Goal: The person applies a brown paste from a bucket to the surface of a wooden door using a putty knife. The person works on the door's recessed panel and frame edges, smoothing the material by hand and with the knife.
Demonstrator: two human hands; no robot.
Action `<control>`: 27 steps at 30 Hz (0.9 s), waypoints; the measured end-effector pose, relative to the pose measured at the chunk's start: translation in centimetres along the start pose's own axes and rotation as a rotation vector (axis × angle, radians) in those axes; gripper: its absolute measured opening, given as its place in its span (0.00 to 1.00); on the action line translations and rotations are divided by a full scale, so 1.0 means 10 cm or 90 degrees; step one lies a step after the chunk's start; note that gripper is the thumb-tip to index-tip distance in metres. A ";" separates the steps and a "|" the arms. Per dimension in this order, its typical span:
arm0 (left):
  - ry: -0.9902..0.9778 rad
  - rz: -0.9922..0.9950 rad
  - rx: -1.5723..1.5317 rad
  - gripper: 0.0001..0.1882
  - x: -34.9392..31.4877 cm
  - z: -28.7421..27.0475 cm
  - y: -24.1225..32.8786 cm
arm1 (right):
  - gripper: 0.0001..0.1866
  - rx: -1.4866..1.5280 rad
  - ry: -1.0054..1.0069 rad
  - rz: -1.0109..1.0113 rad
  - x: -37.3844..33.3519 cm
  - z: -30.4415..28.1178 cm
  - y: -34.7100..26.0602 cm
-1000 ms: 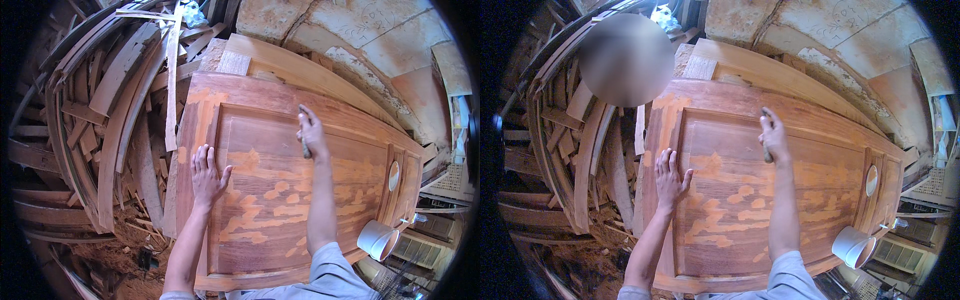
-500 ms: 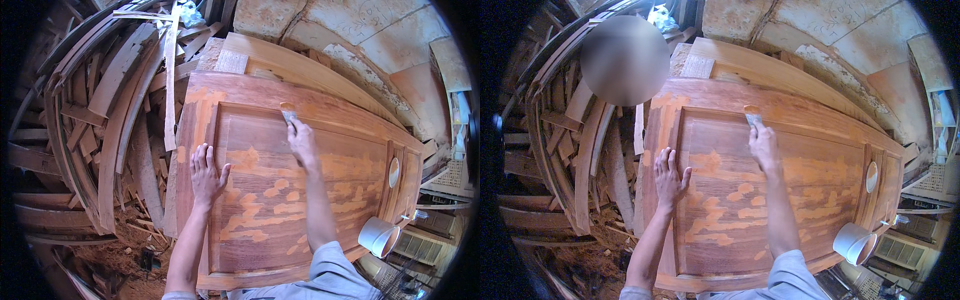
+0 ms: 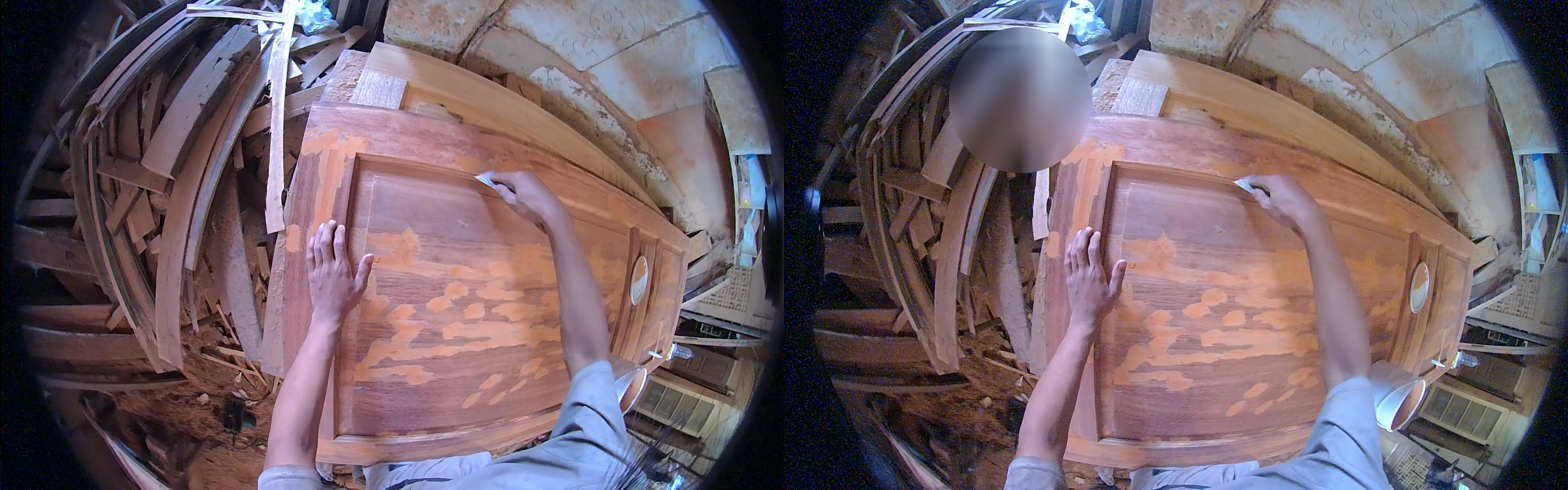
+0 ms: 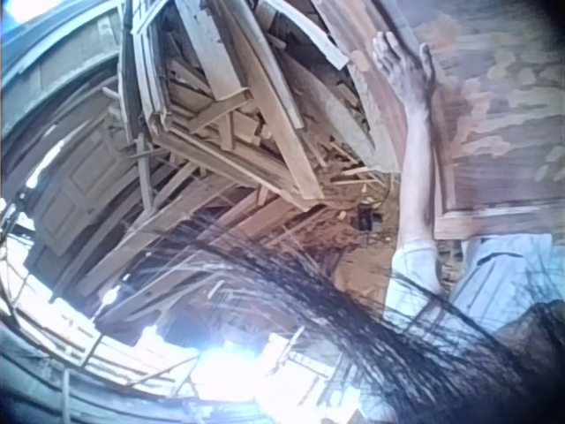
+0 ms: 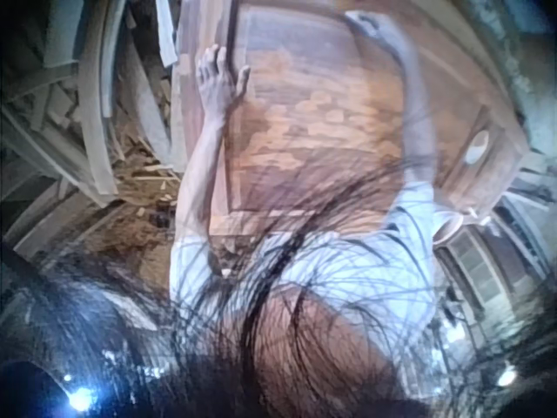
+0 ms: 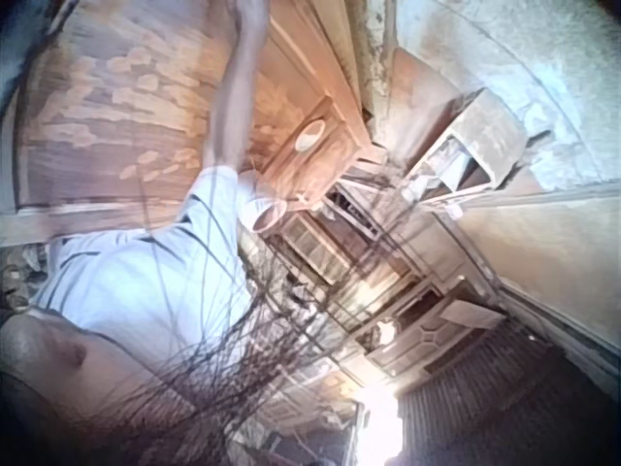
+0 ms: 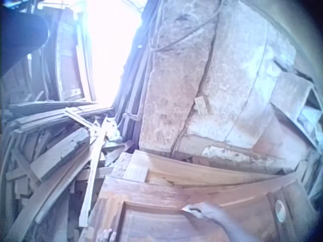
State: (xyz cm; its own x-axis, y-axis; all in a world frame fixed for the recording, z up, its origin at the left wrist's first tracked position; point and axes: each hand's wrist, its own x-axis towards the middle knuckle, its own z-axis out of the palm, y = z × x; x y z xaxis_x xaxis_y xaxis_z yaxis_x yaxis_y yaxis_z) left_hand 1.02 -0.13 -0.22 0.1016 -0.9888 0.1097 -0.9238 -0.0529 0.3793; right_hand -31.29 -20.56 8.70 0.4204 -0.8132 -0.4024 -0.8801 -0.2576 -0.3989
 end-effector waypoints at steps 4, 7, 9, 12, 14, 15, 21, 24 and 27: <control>0.001 0.004 -0.007 0.38 0.02 0.02 0.05 | 0.17 0.087 0.195 -0.024 -0.02 0.42 -0.02; 0.002 0.006 -0.009 0.38 0.02 0.00 0.05 | 0.17 0.059 0.316 0.078 0.07 0.77 -0.29; 0.006 0.005 -0.007 0.38 0.03 0.00 0.05 | 0.17 0.054 0.329 0.099 -0.03 0.92 -0.22; 0.001 0.004 -0.002 0.37 0.03 0.02 0.06 | 0.16 0.049 0.310 0.125 -0.18 0.80 -0.09; 0.003 0.002 0.010 0.37 0.01 0.00 0.02 | 0.16 0.107 0.260 0.092 -0.28 0.58 -0.13; 0.001 0.005 0.006 0.37 0.00 0.00 0.04 | 0.17 0.127 0.235 0.080 -0.25 0.45 -0.13; 0.004 0.013 0.005 0.37 0.03 0.01 0.06 | 0.13 -0.122 0.006 -0.057 0.26 0.02 -0.41; -0.006 0.008 0.014 0.36 0.02 0.01 0.06 | 0.12 -0.152 -0.050 -0.076 0.31 -0.08 -0.22; 0.005 0.011 0.011 0.37 0.02 0.03 0.04 | 0.17 -0.208 -0.141 -0.058 0.32 -0.20 -0.05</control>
State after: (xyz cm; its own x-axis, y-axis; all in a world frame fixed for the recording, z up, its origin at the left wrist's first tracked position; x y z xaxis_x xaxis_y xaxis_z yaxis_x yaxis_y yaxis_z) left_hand 0.58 -0.38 -0.34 0.0887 -0.9885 0.1228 -0.9317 -0.0387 0.3613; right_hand -29.93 -24.03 9.30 0.5066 -0.6562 -0.5592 -0.8454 -0.5052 -0.1731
